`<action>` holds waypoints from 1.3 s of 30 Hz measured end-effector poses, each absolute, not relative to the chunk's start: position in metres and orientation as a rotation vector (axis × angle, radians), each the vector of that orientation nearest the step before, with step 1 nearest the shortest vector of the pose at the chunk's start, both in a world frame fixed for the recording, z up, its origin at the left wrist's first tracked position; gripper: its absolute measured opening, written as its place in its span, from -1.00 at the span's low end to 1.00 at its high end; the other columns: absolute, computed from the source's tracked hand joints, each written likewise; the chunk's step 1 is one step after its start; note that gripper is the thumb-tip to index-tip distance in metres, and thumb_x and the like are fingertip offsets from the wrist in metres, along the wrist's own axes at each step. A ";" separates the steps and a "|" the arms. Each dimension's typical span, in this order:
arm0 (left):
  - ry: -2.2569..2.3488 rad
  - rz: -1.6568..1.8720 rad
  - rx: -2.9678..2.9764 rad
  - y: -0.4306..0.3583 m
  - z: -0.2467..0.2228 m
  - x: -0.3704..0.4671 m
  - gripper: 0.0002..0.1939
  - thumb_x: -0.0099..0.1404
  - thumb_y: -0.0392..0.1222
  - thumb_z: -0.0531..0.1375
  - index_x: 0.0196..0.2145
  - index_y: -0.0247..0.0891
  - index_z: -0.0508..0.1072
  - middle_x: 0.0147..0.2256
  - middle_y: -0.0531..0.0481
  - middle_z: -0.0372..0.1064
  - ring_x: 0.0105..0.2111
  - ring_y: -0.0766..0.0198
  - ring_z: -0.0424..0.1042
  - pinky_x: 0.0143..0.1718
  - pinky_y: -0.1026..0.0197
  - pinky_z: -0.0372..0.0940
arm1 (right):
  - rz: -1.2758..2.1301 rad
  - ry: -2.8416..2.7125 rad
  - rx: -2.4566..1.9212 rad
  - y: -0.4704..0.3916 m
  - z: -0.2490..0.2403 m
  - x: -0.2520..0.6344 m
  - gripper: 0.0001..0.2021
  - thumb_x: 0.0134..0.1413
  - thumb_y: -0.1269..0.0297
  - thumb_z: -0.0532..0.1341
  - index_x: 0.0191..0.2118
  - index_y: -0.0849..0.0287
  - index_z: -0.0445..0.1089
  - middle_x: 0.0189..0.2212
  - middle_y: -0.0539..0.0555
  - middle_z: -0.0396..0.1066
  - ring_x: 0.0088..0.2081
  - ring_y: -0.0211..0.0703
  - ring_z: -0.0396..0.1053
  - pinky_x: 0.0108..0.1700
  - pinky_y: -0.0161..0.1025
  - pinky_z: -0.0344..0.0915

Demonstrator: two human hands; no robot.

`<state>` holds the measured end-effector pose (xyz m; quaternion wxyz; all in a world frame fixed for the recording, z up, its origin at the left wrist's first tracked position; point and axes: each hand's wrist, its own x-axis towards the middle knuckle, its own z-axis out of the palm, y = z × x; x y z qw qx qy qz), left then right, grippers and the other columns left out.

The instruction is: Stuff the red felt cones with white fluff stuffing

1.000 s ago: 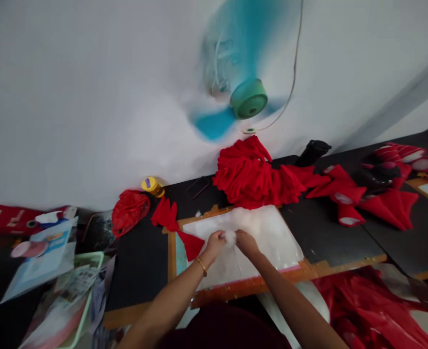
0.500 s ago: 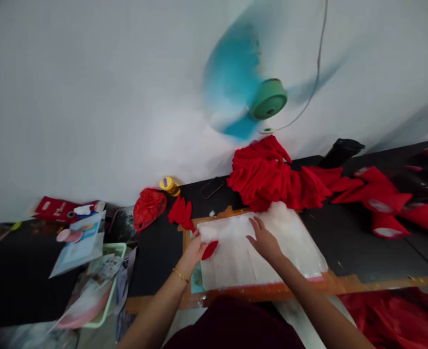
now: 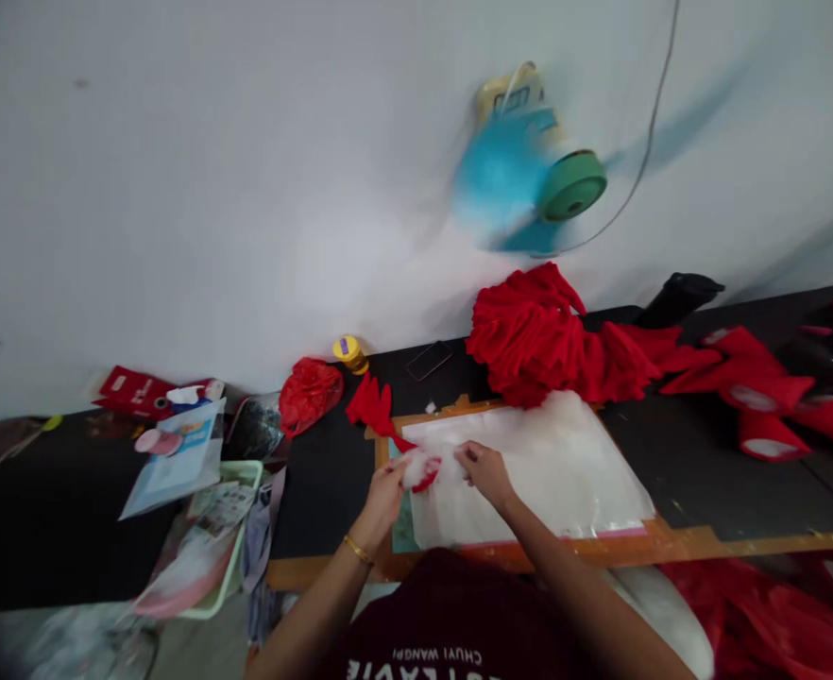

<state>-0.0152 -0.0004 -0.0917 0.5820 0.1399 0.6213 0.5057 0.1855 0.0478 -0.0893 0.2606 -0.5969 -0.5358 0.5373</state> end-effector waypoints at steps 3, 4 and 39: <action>1.334 1.116 0.344 0.000 -0.088 -0.006 -0.56 -0.16 -0.10 0.48 -0.30 -0.31 0.55 -0.37 -0.10 0.52 -0.36 0.16 0.48 -0.27 0.17 0.35 | 1.490 -1.413 -1.569 0.042 -0.089 0.167 -0.81 -0.02 0.15 0.11 -0.43 0.12 0.40 -0.63 -0.10 0.34 -0.65 -0.28 0.30 -0.63 -0.37 0.21; 1.291 1.085 0.357 0.000 -0.087 -0.001 -0.52 -0.19 -0.13 0.49 -0.26 -0.29 0.55 -0.34 -0.09 0.53 -0.36 0.17 0.48 -0.28 0.18 0.35 | 1.506 -1.404 -1.552 0.040 -0.089 0.161 -0.81 -0.05 0.17 0.12 -0.43 0.13 0.40 -0.64 -0.11 0.33 -0.66 -0.29 0.28 -0.65 -0.38 0.19; 1.199 1.052 0.282 -0.001 -0.079 0.001 -0.53 -0.04 -0.08 0.45 -0.19 -0.22 0.42 -0.31 -0.03 0.45 -0.37 0.23 0.47 -0.33 0.16 0.43 | 1.250 -1.169 -1.567 0.030 -0.111 0.155 -0.61 0.04 0.16 0.06 -0.05 0.16 0.43 -0.12 0.15 0.53 -0.11 0.00 0.45 0.00 -0.06 0.36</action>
